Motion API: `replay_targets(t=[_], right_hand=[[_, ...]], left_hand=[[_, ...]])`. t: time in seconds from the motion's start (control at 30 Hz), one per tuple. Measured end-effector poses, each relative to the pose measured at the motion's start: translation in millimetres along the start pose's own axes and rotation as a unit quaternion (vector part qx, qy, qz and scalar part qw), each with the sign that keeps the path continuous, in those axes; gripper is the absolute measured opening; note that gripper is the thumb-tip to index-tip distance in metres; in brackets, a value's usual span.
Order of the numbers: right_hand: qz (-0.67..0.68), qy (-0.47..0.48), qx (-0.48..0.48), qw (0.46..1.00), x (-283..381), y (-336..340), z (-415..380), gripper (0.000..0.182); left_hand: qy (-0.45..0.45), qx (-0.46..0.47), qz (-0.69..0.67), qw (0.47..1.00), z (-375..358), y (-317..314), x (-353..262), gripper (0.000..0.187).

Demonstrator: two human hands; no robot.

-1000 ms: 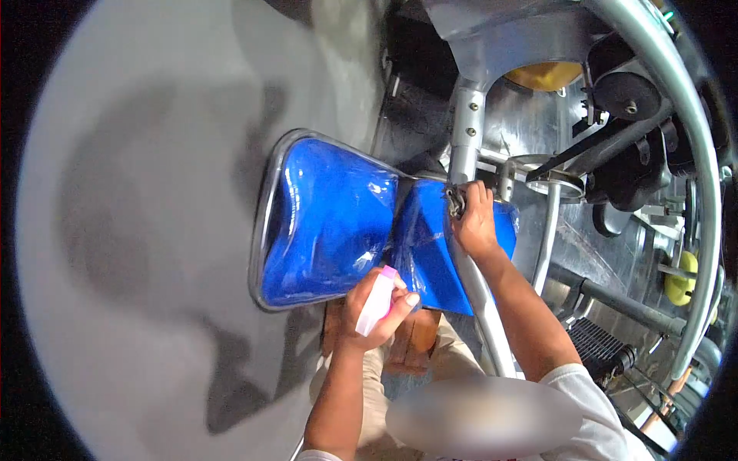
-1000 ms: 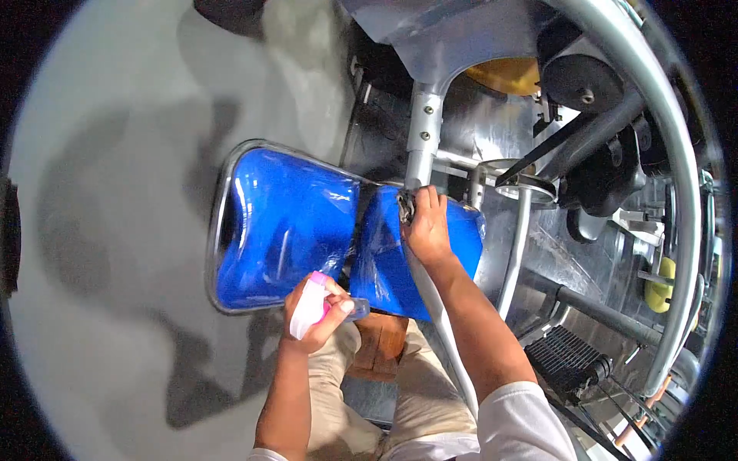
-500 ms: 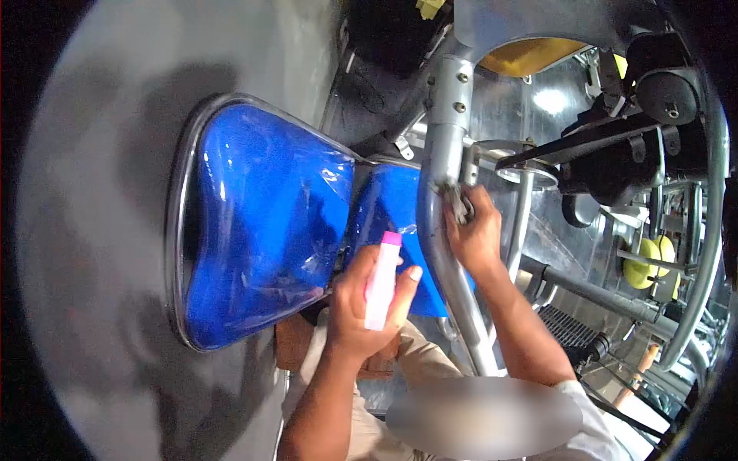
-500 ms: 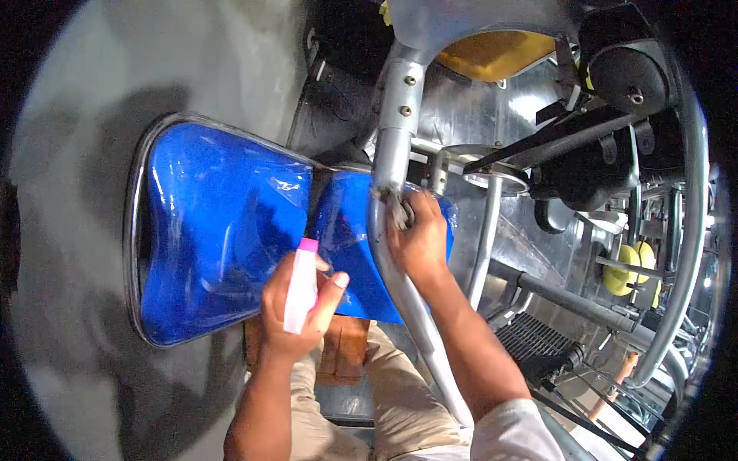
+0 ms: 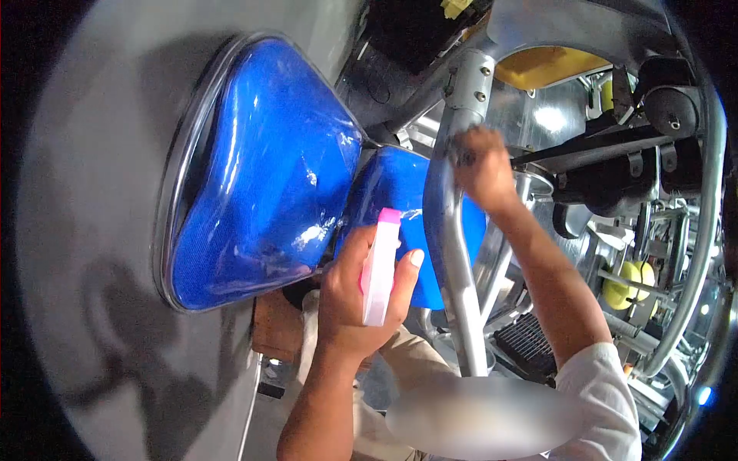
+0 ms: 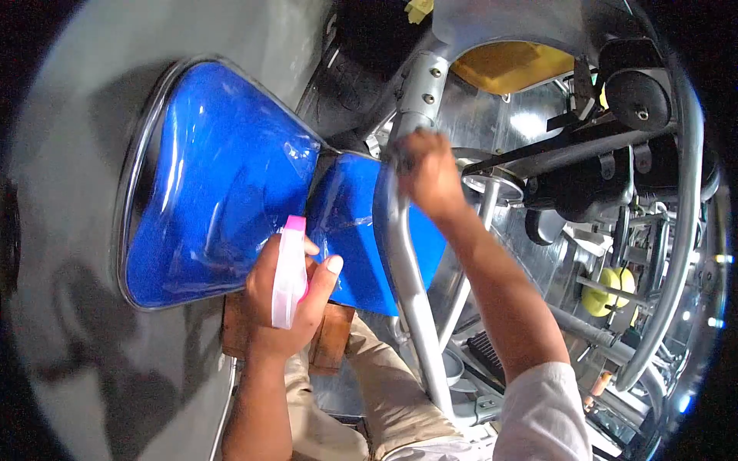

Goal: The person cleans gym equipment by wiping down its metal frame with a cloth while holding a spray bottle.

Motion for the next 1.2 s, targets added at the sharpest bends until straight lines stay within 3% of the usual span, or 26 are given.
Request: replay_targets(t=[0.03, 0.17, 0.27, 0.37, 0.5, 0.53, 0.6, 0.73, 0.8, 0.83, 0.93, 1.03, 1.2], right_hand=[[0.04, -0.086, 0.048, 0.994, -20, -13, 15, 0.025], [0.091, -0.162, -0.016, 0.982, -23, -5, -12, 0.017], [0.215, -0.206, 0.059, 0.953, -2, 2, -55, 0.022], [0.142, -0.111, 0.02, 0.983, -2, 6, -37, 0.022], [0.114, -0.176, -0.044, 0.977, -33, -11, 2, 0.022], [0.134, -0.187, -0.033, 0.973, -36, -13, -7, 0.021], [0.18, -0.197, -0.016, 0.964, -30, -11, -30, 0.02], [0.275, -0.245, 0.014, 0.929, -13, -7, -79, 0.017], [0.201, -0.124, -0.052, 0.97, -16, 1, -56, 0.016], [0.201, -0.158, -0.037, 0.966, -36, -15, -48, 0.017], [0.186, -0.285, -0.049, 0.939, -66, -23, -9, 0.018], [0.225, -0.275, -0.031, 0.934, -48, -20, -25, 0.02], [0.208, -0.104, -0.006, 0.972, -9, -3, -42, 0.029]], left_hand=[[0.023, 0.001, -0.005, 1.0, 0, -2, 1, 0.026], [-0.036, -0.027, -0.053, 0.998, -1, -16, -3, 0.024], [-0.007, 0.011, -0.115, 0.993, 1, -27, -5, 0.026], [-0.032, 0.045, -0.092, 0.994, 7, -37, -9, 0.028], [-0.057, 0.034, -0.005, 0.998, 10, -39, 0, 0.028], [-0.006, 0.028, -0.005, 1.0, 9, -36, 13, 0.028], [0.006, 0.008, -0.009, 1.0, 9, -27, 23, 0.029], [-0.03, -0.013, 0.005, 0.999, 8, -10, 15, 0.028], [-0.025, -0.014, 0.011, 1.0, 7, -7, 15, 0.028], [0.008, -0.025, 0.006, 1.0, 5, -6, 20, 0.029], [-0.042, -0.024, 0.017, 0.999, 5, -14, 14, 0.029], [-0.039, -0.018, 0.007, 0.999, 2, -23, 11, 0.029], [-0.032, -0.017, 0.015, 0.999, 6, -18, 16, 0.029]])
Point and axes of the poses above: each hand's wrist, its own z-axis towards the middle knuckle, its own y-axis out of the back of the hand, x = y × z, the point moved 9 cm from there along z, towards the middle knuckle, and after that the axes turned 14 degrees about -z, right-handed, at the moved point
